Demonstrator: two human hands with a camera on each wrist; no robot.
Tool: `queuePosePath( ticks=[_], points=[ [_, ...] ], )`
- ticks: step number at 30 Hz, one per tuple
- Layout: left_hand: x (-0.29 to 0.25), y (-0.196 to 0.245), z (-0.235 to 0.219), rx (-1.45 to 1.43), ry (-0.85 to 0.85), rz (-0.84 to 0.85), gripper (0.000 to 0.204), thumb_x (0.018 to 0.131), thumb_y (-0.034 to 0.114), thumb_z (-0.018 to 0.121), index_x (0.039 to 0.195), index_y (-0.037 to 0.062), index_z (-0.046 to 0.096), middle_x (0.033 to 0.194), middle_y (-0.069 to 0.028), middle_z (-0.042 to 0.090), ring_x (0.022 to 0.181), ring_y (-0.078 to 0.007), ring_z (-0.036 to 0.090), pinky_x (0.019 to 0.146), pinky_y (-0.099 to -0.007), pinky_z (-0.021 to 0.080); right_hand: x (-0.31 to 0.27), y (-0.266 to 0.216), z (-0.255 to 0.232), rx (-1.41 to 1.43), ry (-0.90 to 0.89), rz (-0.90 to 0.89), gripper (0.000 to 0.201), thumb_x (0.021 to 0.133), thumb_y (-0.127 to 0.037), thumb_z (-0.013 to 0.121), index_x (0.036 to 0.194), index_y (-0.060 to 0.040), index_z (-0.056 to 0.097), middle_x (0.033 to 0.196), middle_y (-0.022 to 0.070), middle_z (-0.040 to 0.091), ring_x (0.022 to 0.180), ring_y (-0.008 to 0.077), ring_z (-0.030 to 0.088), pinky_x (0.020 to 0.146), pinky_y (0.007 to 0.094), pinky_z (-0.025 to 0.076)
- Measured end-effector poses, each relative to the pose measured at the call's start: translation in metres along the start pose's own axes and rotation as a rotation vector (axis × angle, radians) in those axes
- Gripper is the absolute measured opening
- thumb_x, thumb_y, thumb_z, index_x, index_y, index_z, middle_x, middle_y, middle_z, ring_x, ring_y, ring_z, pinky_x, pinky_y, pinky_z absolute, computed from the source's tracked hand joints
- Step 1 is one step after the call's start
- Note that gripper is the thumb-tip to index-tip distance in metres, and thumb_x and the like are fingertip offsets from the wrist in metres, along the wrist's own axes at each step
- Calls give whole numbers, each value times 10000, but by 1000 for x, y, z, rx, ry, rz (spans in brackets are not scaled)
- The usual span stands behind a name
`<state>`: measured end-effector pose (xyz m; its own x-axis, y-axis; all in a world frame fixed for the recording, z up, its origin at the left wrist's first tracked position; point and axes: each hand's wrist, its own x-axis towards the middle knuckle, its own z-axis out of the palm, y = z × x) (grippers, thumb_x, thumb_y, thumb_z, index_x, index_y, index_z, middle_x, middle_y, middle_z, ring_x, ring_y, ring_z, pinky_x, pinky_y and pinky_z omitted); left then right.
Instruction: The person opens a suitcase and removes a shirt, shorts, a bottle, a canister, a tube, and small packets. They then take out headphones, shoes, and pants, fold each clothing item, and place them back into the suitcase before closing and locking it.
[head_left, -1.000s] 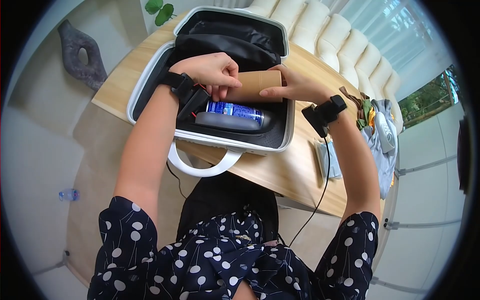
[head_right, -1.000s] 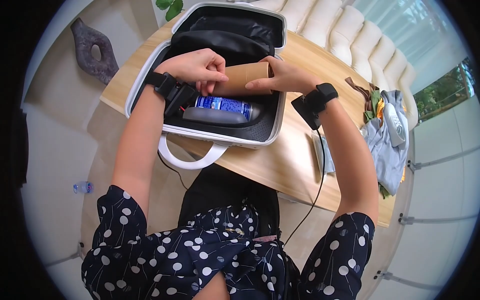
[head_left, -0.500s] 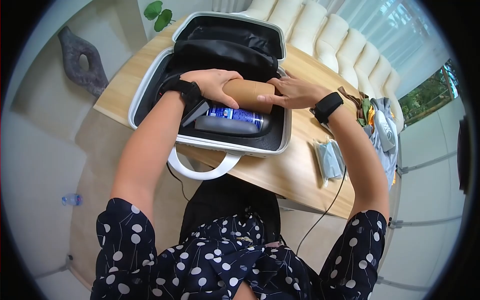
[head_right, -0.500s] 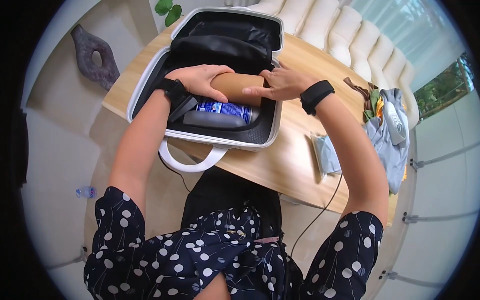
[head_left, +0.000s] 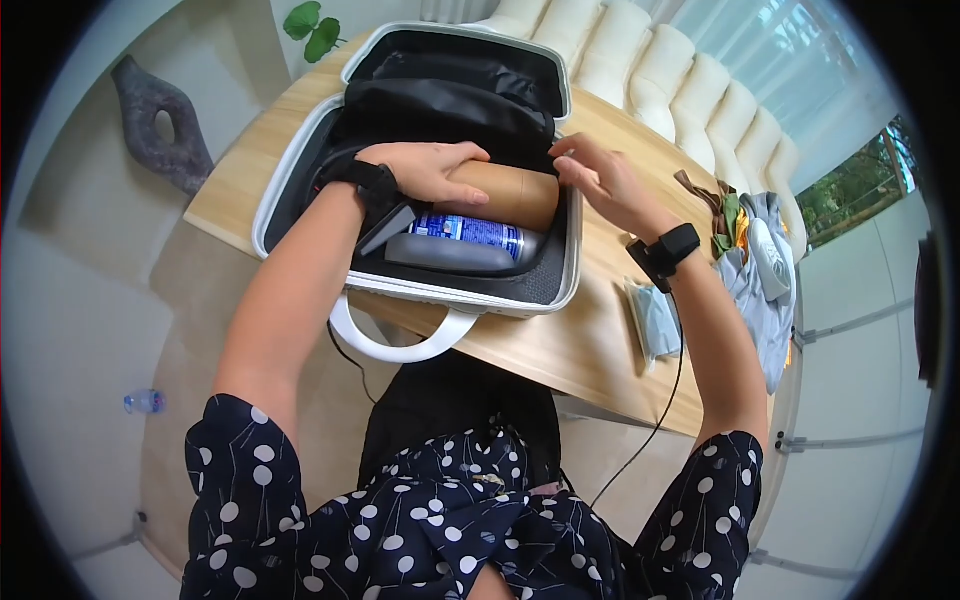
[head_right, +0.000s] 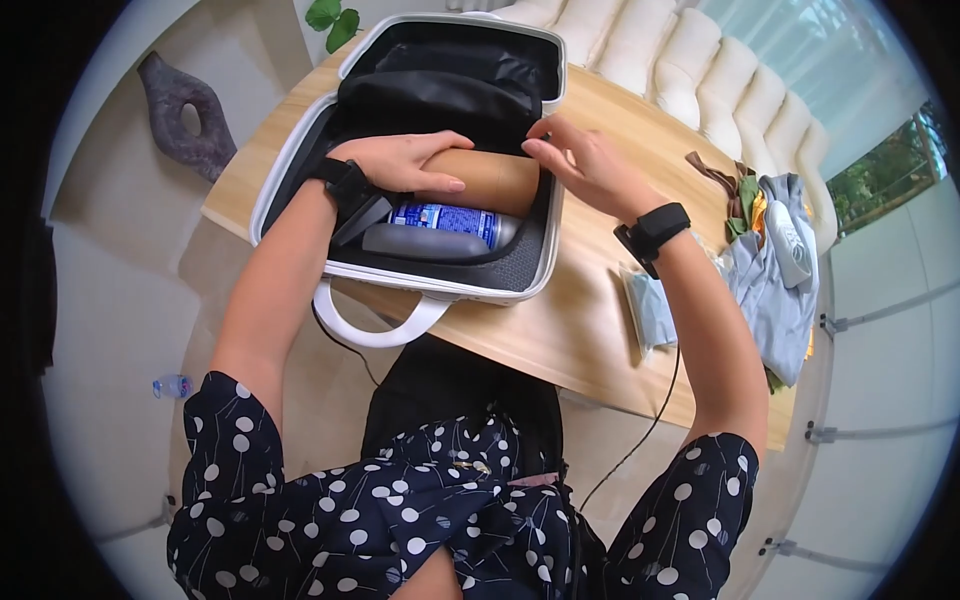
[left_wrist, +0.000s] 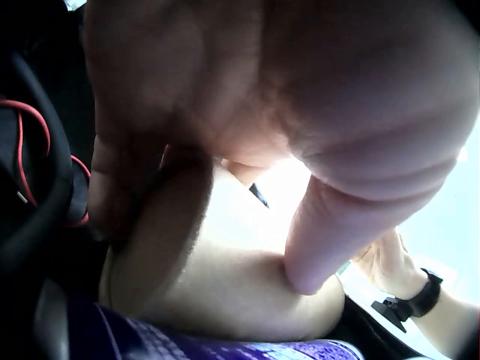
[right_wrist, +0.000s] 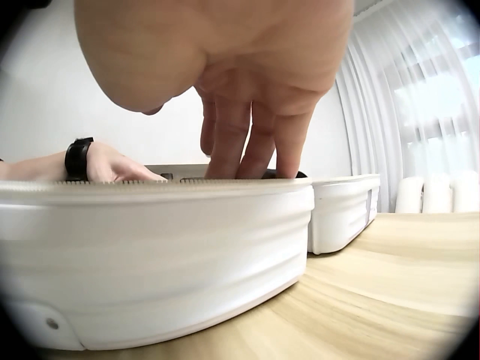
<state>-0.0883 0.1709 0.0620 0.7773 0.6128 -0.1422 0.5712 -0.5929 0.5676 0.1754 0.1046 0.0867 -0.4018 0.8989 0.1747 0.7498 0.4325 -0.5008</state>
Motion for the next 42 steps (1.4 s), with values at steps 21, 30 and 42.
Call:
queuePosePath(
  ticks=[21,30,42],
  points=[
    [0,10,-9,-183,130,-105,267,906,288,498,1046,85,602,926,-28,569,840,-112,533,633,-257,454,-112,99,-49,-368,-210,398,605,675,-268,707,1188,4,536,1134,235,586,1091,350,541,920,368,438],
    [4,2,-11,-184,117,-43,303,862,322,546,1005,68,628,857,-17,596,748,-100,543,525,-253,443,-6,37,-47,-132,294,151,424,794,-247,675,1067,24,500,915,241,618,836,372,612,724,414,476],
    [0,3,-12,-210,153,11,277,838,274,607,988,44,648,814,-32,620,722,-102,548,555,-251,456,72,1,26,-339,-303,62,318,870,-245,562,1075,-10,501,984,229,628,937,381,601,798,418,471]
  ],
)
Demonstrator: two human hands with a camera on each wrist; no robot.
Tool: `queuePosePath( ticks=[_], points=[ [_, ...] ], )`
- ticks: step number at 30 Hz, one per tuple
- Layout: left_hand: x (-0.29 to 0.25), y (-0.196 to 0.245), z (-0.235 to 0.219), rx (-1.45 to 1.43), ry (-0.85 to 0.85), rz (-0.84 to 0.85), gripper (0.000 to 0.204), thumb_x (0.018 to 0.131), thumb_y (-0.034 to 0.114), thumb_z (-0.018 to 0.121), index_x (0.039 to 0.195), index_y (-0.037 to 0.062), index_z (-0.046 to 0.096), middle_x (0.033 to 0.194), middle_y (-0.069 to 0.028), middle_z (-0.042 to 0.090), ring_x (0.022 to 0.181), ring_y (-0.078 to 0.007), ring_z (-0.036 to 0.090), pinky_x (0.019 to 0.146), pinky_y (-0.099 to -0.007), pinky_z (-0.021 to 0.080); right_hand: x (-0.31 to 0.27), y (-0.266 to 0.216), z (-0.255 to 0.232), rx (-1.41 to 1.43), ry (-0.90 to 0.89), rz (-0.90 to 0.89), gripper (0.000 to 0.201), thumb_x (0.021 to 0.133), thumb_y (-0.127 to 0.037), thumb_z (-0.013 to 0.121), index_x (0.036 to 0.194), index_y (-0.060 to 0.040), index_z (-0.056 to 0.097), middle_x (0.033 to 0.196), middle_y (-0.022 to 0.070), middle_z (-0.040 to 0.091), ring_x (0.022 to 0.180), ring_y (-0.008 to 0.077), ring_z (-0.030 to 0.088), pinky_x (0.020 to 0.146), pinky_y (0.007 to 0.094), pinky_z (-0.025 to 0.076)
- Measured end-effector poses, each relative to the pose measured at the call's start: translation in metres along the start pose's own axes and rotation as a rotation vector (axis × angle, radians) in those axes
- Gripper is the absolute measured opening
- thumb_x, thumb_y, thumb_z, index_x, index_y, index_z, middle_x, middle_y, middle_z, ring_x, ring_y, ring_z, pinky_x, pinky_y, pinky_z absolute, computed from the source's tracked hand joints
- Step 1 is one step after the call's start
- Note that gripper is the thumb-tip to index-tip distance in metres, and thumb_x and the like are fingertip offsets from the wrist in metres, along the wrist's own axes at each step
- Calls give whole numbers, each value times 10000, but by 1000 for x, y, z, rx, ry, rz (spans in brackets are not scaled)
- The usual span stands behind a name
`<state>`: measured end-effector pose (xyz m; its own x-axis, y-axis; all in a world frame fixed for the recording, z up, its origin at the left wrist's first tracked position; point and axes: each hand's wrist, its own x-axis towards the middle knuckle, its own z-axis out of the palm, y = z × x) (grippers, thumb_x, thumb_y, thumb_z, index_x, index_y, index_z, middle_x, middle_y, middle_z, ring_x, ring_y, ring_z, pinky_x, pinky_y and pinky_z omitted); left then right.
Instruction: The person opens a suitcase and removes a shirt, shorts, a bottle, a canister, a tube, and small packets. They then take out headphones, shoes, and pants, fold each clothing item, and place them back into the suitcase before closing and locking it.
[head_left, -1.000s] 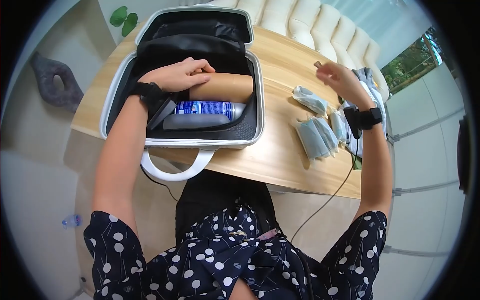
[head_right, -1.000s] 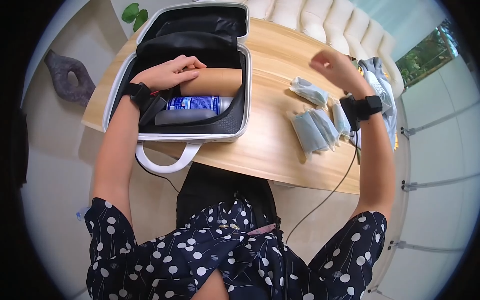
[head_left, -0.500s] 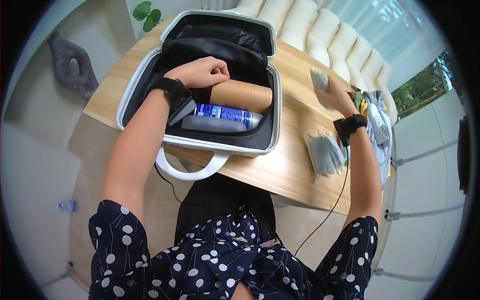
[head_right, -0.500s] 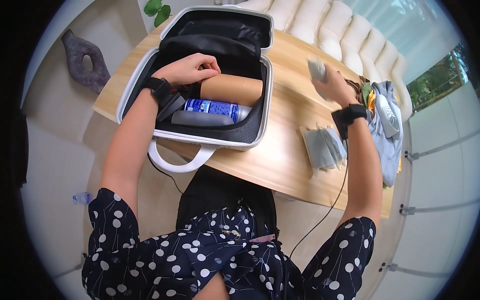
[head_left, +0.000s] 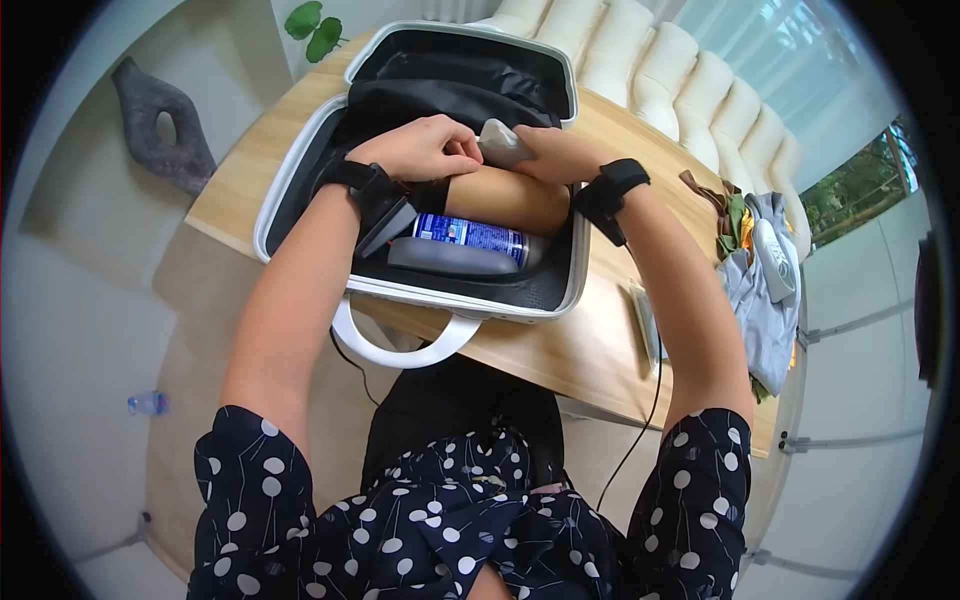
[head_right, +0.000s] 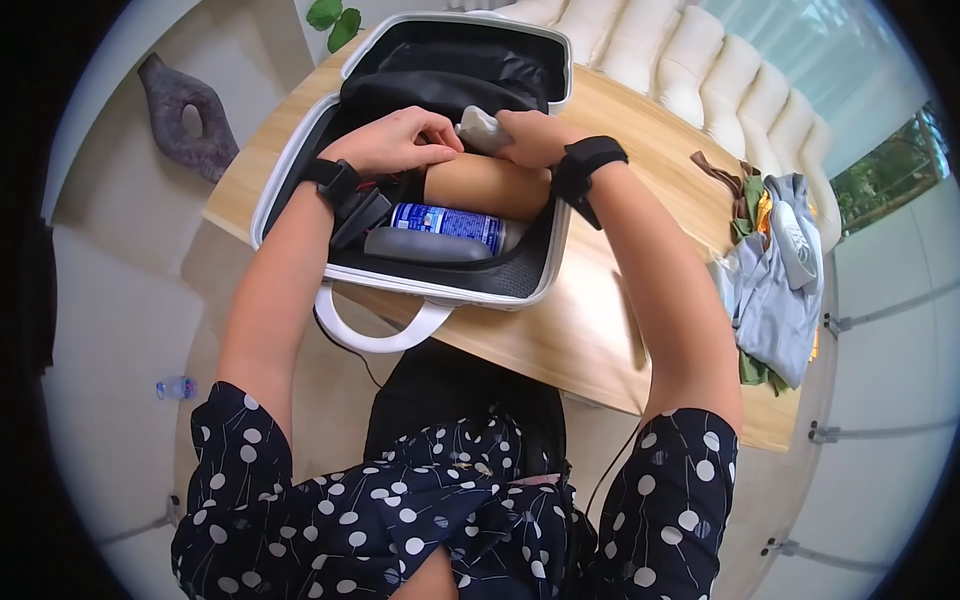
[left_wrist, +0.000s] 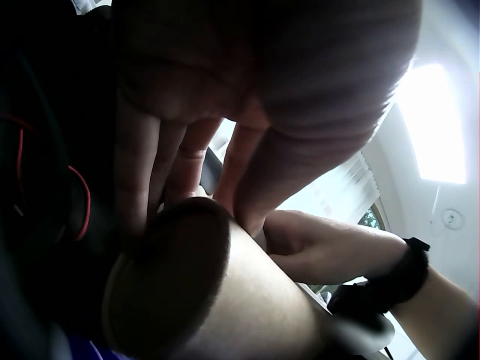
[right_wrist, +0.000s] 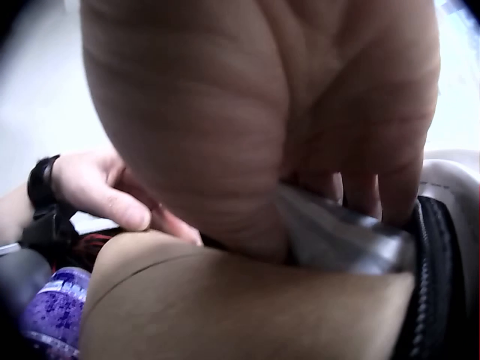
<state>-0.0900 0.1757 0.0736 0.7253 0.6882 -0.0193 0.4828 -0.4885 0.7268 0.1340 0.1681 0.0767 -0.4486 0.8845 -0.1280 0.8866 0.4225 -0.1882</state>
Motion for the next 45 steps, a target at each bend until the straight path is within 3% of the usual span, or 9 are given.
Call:
queuePosePath(
  ticks=[9,12,21,26,33,35,41,43,45],
  points=[
    [0,-7,9,-30,114,-46,392,876,271,604,1212,85,530,1077,-76,556,806,-134,565,678,-274,492,10,11,2,-109,-367,34,439,872,-328,517,1176,-16,567,1124,174,623,1026,338,594,875,395,456],
    [7,-22,12,77,50,212,389,902,269,568,1247,92,534,1154,-111,519,938,-181,554,826,-283,461,-1,18,8,56,-146,-21,429,894,-304,485,1223,-40,560,1139,165,622,1015,335,600,876,375,461],
    [4,-3,9,59,-182,-79,432,949,390,472,1291,135,541,1197,-117,522,1095,-219,521,956,-289,386,-14,2,-7,22,-70,-12,263,796,-138,605,1033,-46,676,978,145,680,898,280,643,772,343,504],
    [15,-21,18,-45,-148,-58,506,928,464,450,1222,74,583,1080,-96,644,931,-185,582,816,-292,451,-12,0,-12,-48,-112,9,202,753,-125,609,924,-65,699,884,121,690,853,268,648,746,336,513],
    [18,-13,15,-108,-245,-207,520,957,457,417,1245,49,560,1173,-104,610,1082,-178,536,956,-271,377,-30,2,-26,20,-199,-35,238,796,-172,583,978,-63,691,920,126,689,873,268,647,787,360,504],
    [11,-2,15,-38,-183,-203,525,956,452,421,1228,26,565,1158,-93,617,1061,-170,537,940,-267,384,-59,-4,-36,34,40,-186,252,874,-173,562,1073,-48,655,950,99,693,850,233,654,779,319,506],
    [17,-14,20,-123,-211,-144,509,956,434,429,1187,7,585,1083,-76,629,983,-144,547,896,-241,399,-163,13,-69,-43,-18,353,397,857,-317,635,1115,-17,597,977,166,666,885,270,649,773,335,511],
    [17,-14,19,-172,-201,-201,507,955,435,430,1168,5,593,1067,-79,630,974,-144,551,892,-250,401,-201,33,-51,-113,-45,345,567,827,-429,645,1146,33,561,891,207,667,843,308,655,713,359,518],
    [18,-13,18,-140,-127,-201,505,956,442,424,1163,13,594,1067,-76,625,969,-146,552,879,-258,409,-229,39,-27,-104,-208,495,884,741,-540,699,1336,20,361,1129,300,563,1040,367,575,902,388,450]
  ],
)
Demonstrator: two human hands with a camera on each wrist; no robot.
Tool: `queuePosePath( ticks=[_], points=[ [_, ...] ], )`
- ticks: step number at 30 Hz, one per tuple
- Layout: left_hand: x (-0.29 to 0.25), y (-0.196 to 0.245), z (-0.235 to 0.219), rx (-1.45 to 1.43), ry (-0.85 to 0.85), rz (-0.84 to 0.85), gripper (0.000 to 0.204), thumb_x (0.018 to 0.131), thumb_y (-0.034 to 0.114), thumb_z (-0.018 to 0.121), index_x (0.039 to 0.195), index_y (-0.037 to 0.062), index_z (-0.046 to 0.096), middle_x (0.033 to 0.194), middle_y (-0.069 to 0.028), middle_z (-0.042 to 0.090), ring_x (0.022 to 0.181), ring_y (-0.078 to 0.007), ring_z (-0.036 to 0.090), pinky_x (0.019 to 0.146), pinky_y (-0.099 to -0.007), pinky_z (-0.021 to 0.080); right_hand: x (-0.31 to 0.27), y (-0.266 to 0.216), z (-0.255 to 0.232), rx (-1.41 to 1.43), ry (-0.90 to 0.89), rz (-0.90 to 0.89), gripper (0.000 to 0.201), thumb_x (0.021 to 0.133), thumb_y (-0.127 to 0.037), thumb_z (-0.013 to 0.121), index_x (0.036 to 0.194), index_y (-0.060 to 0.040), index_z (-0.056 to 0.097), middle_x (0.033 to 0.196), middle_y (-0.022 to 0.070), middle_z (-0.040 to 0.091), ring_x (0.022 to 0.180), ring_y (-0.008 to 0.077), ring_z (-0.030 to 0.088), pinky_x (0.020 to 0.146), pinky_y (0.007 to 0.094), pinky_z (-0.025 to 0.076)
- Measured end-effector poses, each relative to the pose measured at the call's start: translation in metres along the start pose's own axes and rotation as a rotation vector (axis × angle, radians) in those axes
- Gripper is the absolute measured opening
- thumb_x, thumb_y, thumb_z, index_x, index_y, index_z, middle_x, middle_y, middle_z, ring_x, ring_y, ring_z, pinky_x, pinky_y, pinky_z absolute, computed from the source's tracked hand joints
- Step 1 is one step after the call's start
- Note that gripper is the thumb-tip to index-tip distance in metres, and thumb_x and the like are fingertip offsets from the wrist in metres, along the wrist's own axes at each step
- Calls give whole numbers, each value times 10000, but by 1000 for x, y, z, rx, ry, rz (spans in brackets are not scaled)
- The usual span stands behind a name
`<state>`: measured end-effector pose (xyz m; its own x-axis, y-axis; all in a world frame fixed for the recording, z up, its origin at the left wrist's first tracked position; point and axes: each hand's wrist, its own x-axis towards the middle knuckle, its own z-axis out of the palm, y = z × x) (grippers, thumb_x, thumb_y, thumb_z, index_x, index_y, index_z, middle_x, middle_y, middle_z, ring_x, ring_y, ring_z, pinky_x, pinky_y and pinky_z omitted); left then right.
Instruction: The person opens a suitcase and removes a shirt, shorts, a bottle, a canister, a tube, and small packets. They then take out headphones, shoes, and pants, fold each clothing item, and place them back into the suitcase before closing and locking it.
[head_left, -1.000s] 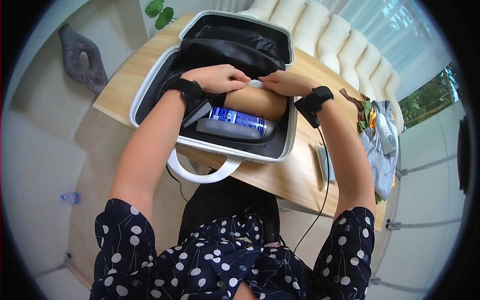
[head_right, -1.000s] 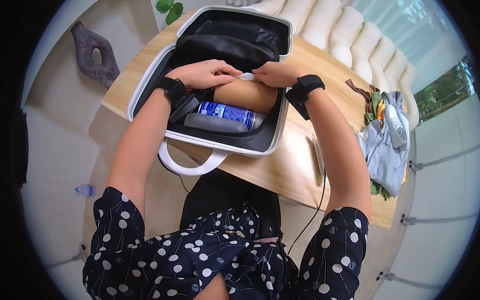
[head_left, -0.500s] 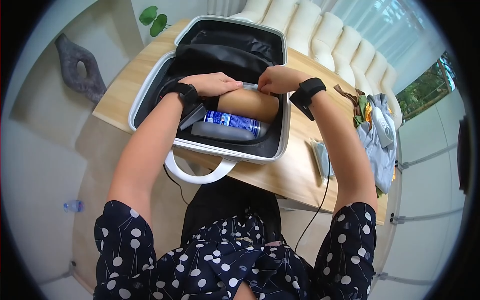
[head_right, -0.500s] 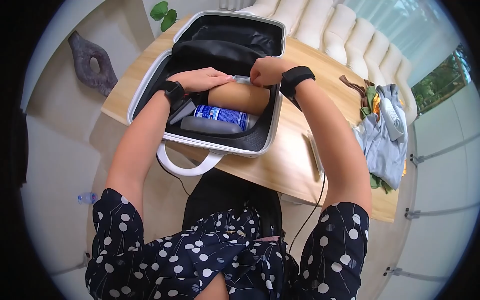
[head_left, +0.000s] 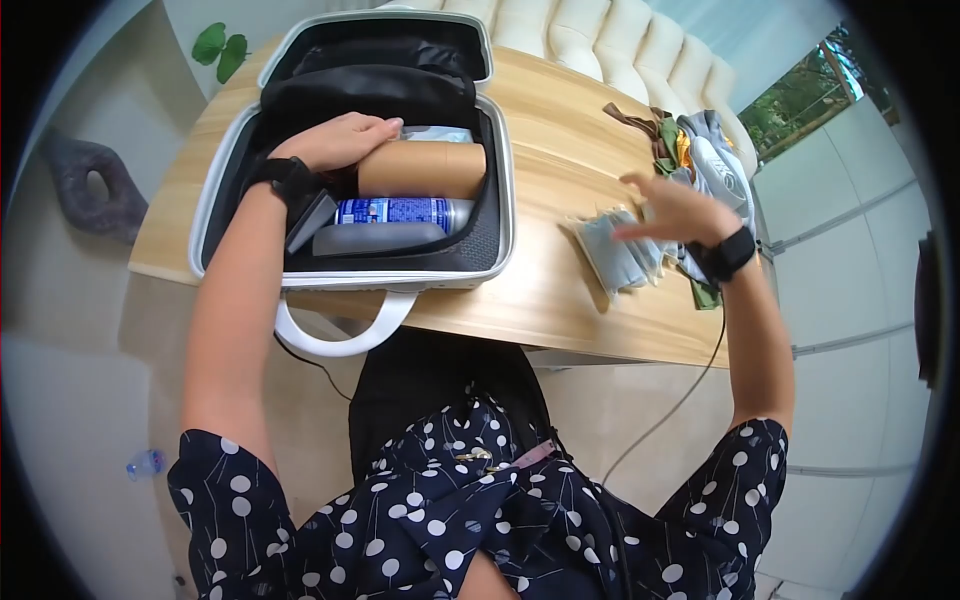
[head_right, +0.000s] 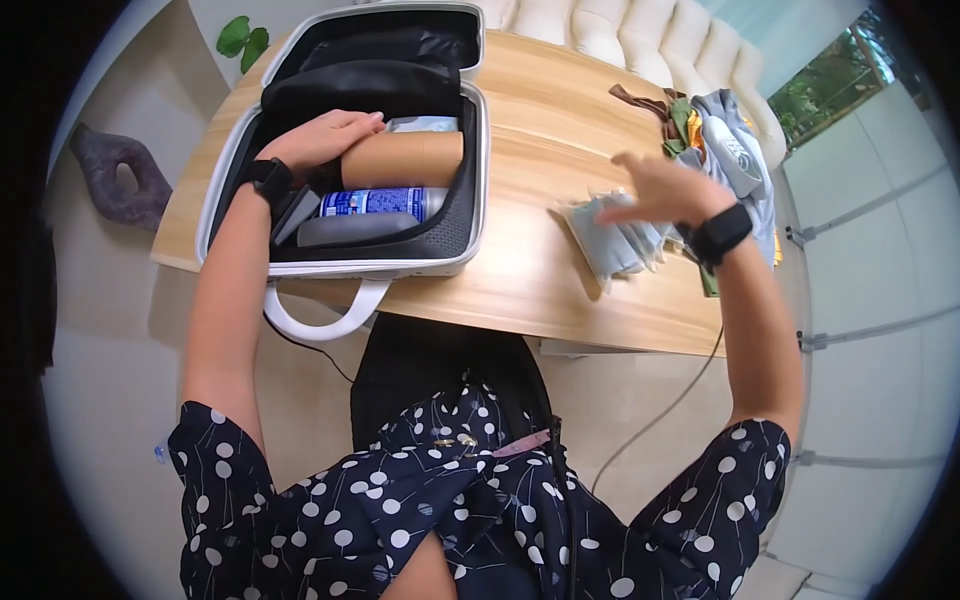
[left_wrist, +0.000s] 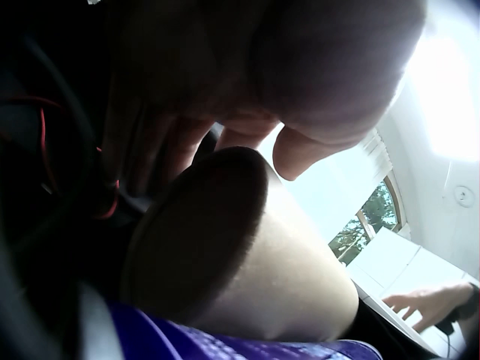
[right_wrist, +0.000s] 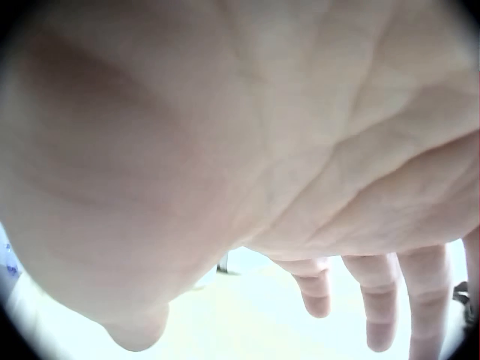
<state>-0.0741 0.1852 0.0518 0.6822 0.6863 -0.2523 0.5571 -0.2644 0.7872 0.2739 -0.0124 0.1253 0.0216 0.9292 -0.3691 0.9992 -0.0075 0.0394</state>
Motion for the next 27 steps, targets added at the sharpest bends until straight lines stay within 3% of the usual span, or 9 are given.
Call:
queuePosePath(
  ticks=[4,5,6,10,12,15,17,21,27],
  points=[
    [4,1,-11,-14,245,120,494,962,460,399,1151,47,593,1062,-63,608,945,-139,555,823,-272,439,-20,-15,48,6,-81,87,1106,648,-631,719,1406,-5,213,1142,340,489,1075,442,522,906,406,442],
    [4,1,-14,-132,365,174,498,943,467,433,1105,30,607,987,-77,619,827,-141,564,734,-294,475,-20,-20,58,-19,-2,102,1098,628,-620,729,1404,-36,218,1108,316,483,1051,457,519,891,409,448],
    [3,1,-21,-186,408,168,487,962,477,386,1139,77,600,1064,-52,606,923,-126,575,782,-268,460,-15,-17,65,11,62,90,988,652,-500,739,1384,-57,244,1084,296,492,1016,442,533,867,418,458],
    [1,-6,-32,-408,583,148,441,965,442,396,1120,86,605,1067,-54,612,911,-139,603,769,-279,467,4,8,77,179,195,29,837,664,-345,711,1334,-51,305,1057,278,529,983,389,561,828,422,470],
    [0,-10,-34,-508,639,150,428,965,427,402,1118,79,600,1059,-53,613,909,-139,611,747,-278,465,16,15,72,159,281,-40,803,666,-307,705,1321,-50,319,1043,264,549,973,360,578,814,411,476],
    [1,-11,-34,-542,647,139,413,963,417,416,1112,75,592,1053,-57,610,911,-146,610,738,-282,465,23,-21,13,505,367,27,729,677,-256,689,1272,30,378,1007,257,598,927,345,620,819,367,482],
    [-1,-9,-33,-537,624,98,410,960,423,424,1094,75,595,1046,-63,609,903,-151,607,750,-291,469,50,-32,-10,451,600,-188,742,688,-239,711,1300,-11,359,1036,225,595,935,317,613,816,367,476],
    [-5,-5,-33,-565,544,3,486,960,485,379,1101,72,592,1049,-70,608,914,-160,610,768,-306,474,89,-98,-56,361,696,-554,725,694,-200,701,1331,-84,373,1100,236,569,1004,350,578,849,394,465],
    [-12,-11,-42,-736,666,-27,588,951,554,285,1208,87,533,1111,-97,599,971,-192,583,809,-327,451,175,-184,-54,391,612,-823,830,682,-224,691,1412,-124,308,1063,266,582,971,386,585,860,389,468]
  ],
)
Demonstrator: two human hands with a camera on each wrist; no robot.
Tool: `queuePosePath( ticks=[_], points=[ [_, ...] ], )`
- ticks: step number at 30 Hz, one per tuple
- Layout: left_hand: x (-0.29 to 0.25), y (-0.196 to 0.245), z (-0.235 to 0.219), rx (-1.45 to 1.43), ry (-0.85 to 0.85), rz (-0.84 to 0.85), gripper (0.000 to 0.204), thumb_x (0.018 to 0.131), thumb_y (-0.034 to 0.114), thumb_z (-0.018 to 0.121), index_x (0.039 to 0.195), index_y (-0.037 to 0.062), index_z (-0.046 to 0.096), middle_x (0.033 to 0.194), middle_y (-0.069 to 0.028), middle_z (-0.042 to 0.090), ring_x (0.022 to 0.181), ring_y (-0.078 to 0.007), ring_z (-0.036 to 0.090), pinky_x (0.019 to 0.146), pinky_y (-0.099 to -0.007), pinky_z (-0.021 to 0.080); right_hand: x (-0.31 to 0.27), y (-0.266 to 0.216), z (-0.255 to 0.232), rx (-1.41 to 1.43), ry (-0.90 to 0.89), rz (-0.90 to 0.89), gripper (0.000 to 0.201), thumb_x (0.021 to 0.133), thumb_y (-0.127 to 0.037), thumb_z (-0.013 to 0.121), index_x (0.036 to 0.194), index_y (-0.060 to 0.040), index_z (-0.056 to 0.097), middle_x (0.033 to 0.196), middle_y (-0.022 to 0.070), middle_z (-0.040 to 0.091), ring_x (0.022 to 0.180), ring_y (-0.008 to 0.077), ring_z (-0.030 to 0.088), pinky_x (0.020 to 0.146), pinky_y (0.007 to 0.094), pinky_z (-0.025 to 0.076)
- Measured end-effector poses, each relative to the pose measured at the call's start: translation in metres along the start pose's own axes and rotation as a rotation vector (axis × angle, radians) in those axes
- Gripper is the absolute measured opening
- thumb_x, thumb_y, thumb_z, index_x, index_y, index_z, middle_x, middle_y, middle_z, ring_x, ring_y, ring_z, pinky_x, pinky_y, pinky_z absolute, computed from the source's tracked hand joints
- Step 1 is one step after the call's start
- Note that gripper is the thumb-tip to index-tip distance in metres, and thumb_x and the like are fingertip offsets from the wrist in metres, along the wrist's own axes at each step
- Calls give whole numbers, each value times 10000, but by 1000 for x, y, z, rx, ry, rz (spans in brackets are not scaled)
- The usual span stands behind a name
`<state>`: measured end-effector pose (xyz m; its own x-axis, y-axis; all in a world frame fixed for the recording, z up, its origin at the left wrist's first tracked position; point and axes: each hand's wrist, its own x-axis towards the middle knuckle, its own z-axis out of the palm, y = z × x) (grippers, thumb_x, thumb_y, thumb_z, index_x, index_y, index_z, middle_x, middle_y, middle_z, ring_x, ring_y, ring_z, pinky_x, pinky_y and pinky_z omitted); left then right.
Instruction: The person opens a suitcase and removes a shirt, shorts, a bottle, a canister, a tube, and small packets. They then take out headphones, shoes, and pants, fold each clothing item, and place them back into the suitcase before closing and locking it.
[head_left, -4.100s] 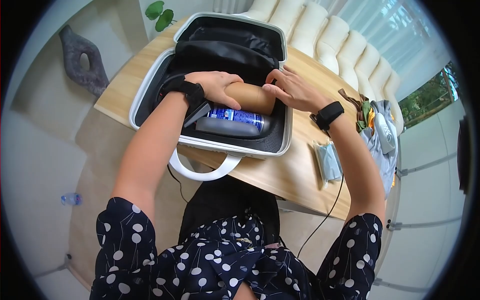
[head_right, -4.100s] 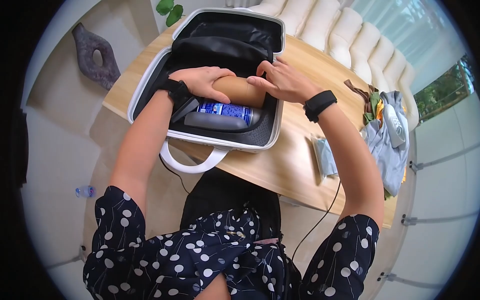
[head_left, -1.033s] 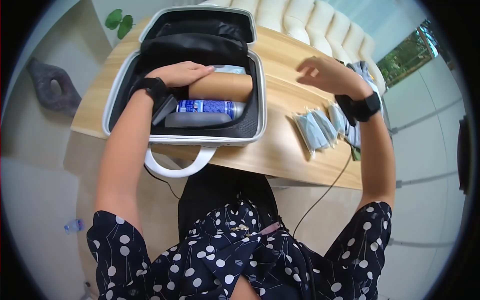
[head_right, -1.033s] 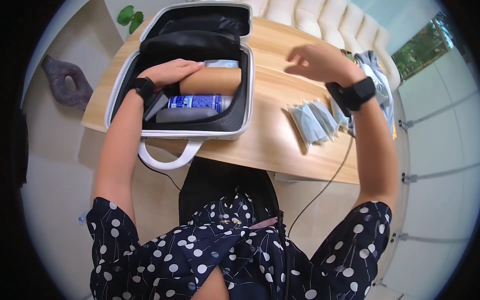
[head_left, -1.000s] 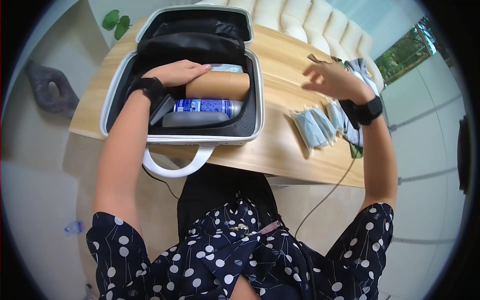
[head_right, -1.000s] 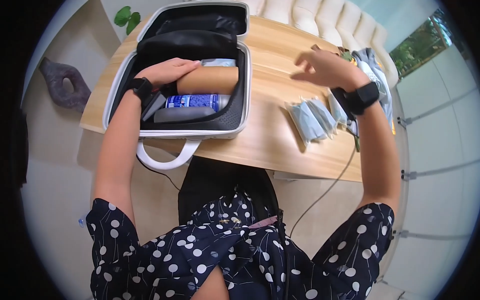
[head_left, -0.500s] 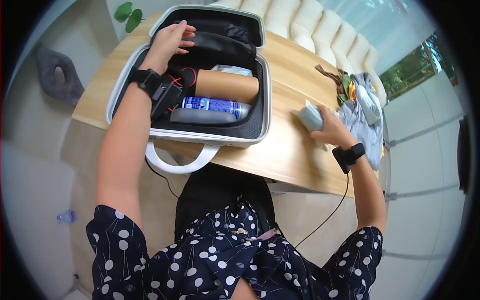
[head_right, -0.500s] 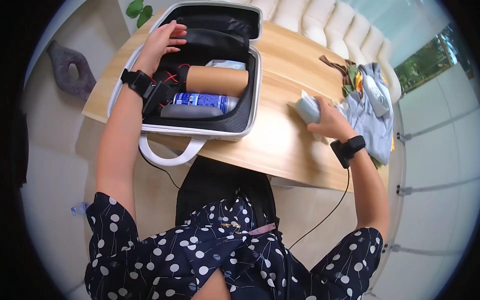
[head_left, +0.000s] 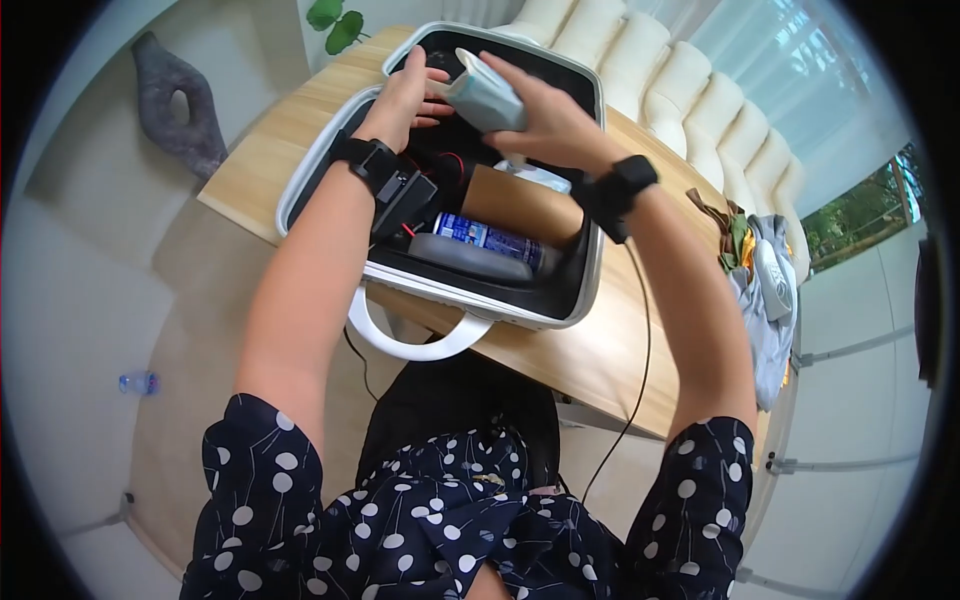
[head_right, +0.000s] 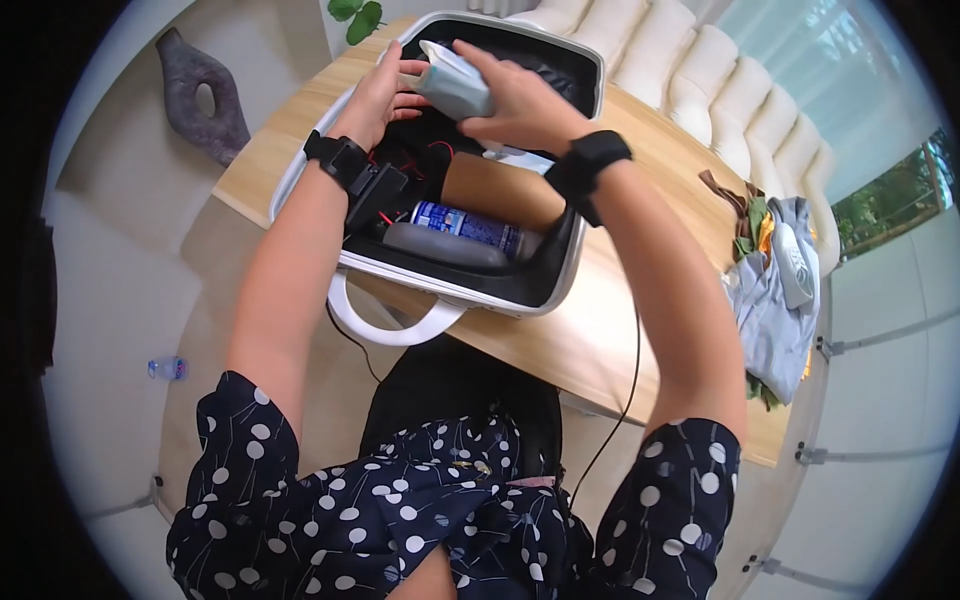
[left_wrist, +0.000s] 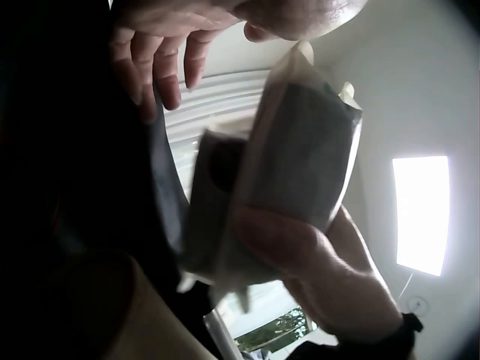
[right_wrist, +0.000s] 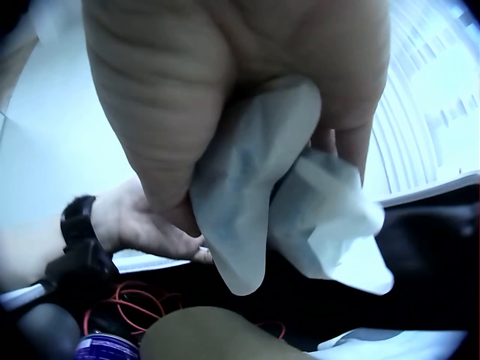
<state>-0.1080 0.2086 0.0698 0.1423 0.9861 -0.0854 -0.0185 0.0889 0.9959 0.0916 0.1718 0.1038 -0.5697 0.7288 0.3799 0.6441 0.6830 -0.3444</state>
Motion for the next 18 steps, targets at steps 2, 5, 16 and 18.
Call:
queuePosePath(
  ticks=[2,5,16,18],
  points=[
    [6,-2,-7,-74,144,-6,546,951,520,299,1220,101,525,1118,-96,600,1031,-220,535,877,-367,405,11,7,22,88,-92,41,819,700,-227,667,1425,-116,302,1046,272,598,975,382,592,866,365,470],
    [12,-11,-10,-109,225,-74,571,916,513,351,1215,58,524,1082,-169,610,1071,-272,519,915,-420,354,22,-3,22,55,-332,237,540,726,-191,642,1236,-41,546,971,218,645,881,338,630,813,338,486],
    [13,-11,1,331,-18,-226,658,913,619,283,1142,79,582,911,-95,611,925,-204,508,890,-414,330,11,20,5,-71,-32,154,437,692,-225,631,1050,26,629,905,195,661,846,316,638,798,347,494],
    [23,-23,-4,255,-53,-171,706,902,649,256,1135,67,581,913,-94,621,922,-203,506,884,-406,327,10,19,-2,-82,-9,173,430,700,-199,617,1063,30,621,920,191,659,853,295,638,803,342,490]
  ],
)
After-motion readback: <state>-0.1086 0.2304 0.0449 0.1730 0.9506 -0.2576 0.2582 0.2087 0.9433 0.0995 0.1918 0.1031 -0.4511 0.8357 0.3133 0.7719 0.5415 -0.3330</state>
